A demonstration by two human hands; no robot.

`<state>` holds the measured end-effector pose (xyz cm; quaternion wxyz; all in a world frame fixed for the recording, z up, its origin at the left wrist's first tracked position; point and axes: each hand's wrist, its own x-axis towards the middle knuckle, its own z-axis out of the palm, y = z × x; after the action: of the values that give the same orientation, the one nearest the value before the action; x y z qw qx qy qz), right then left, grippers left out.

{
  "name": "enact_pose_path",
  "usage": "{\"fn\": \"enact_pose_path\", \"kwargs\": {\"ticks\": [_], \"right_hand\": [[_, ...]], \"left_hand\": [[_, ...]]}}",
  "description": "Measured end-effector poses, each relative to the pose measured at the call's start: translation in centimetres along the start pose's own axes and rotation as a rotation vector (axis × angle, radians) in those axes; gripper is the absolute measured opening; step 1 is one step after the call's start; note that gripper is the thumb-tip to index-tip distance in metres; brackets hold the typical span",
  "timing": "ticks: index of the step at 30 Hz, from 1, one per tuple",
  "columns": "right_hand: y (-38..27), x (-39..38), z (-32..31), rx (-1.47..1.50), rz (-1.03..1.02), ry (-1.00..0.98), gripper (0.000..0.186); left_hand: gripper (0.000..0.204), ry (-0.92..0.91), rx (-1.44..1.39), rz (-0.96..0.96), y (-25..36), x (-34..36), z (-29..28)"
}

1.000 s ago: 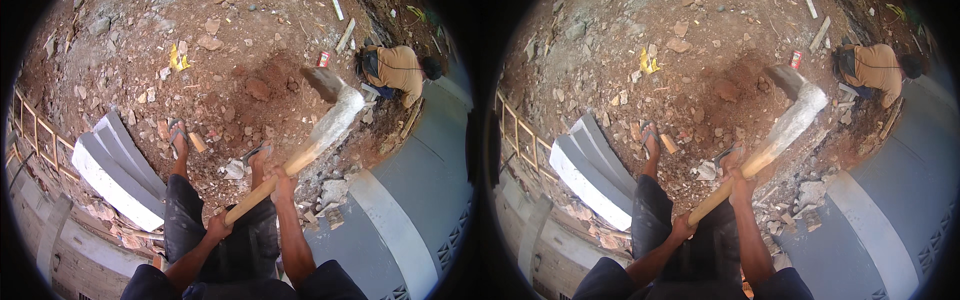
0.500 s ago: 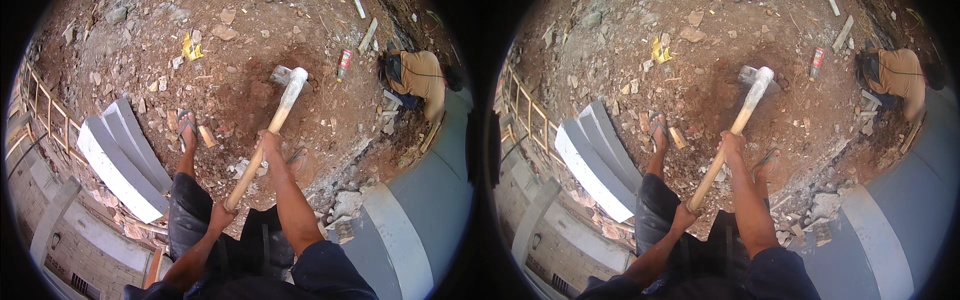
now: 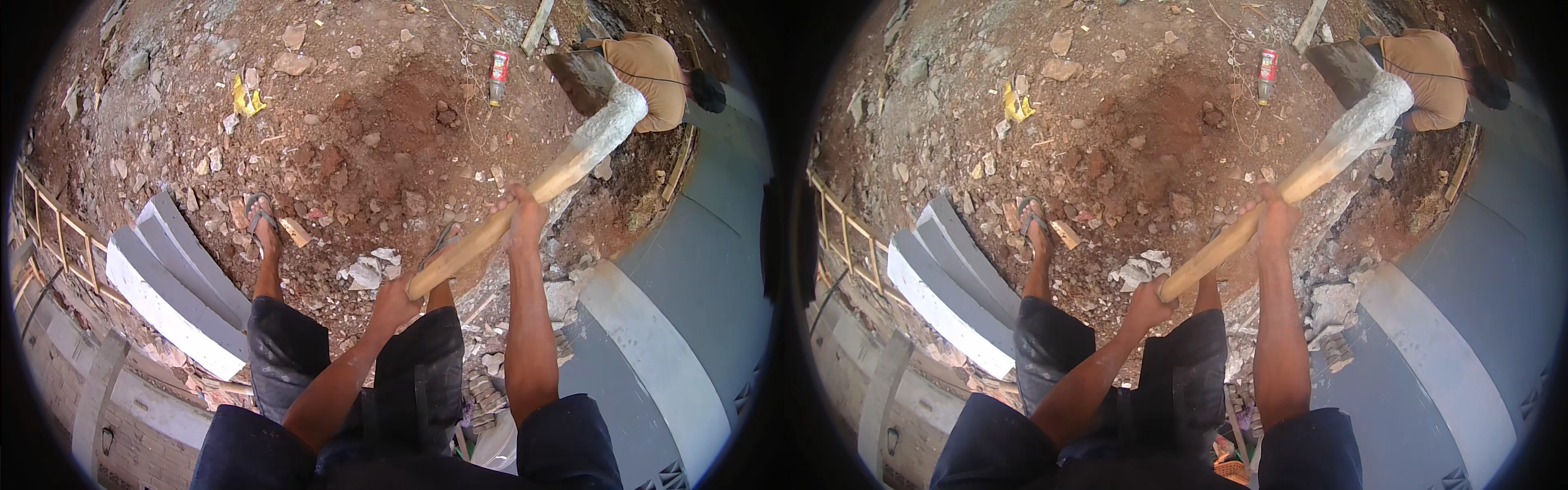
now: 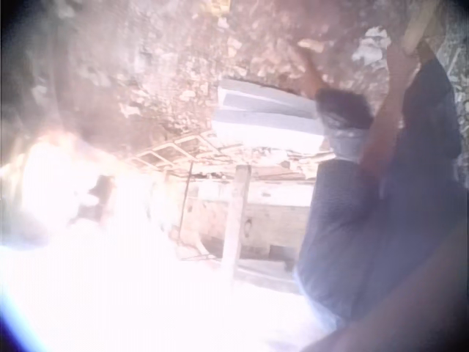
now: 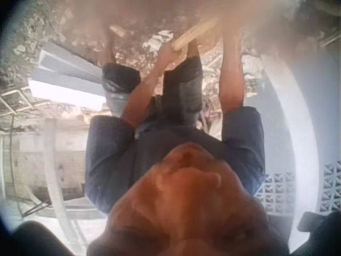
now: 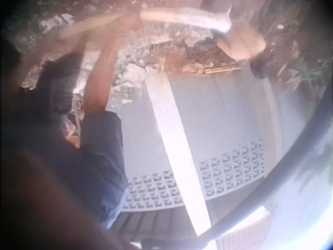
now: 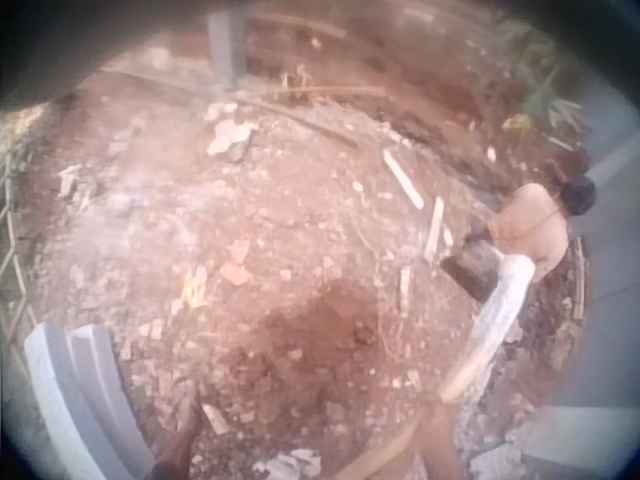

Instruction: The person walks through a construction site and uses a pickaxe to break up the ground. The person repeatedly strikes the soil to loosen it, working in a small area near scattered debris and wooden frames.

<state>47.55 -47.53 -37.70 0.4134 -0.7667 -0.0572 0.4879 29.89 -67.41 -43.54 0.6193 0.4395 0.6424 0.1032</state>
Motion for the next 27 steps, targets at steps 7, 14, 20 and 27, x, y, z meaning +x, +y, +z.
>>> {"fn": "enact_pose_path", "kwargs": {"ticks": [7,14,20,27], "right_hand": [[18.3,4.5,1.8,0.074,0.450,0.156,0.009],[24.3,-9.3,-4.1,0.136,0.718,0.028,0.007],[12.5,-4.5,-3.7,0.182,0.360,0.045,0.006],[20.2,1.6,1.0,-0.225,0.449,0.090,0.011]], "left_hand": [[0.041,-0.044,0.327,-0.268,-7.6,-5.4,-5.2],[0.021,0.012,0.500,-0.403,-9.0,-20.2,-5.6],[0.023,-0.029,0.245,-0.138,-6.4,-10.6,-3.5],[0.031,0.048,0.172,-0.338,-7.3,-10.1,-1.4]]}}
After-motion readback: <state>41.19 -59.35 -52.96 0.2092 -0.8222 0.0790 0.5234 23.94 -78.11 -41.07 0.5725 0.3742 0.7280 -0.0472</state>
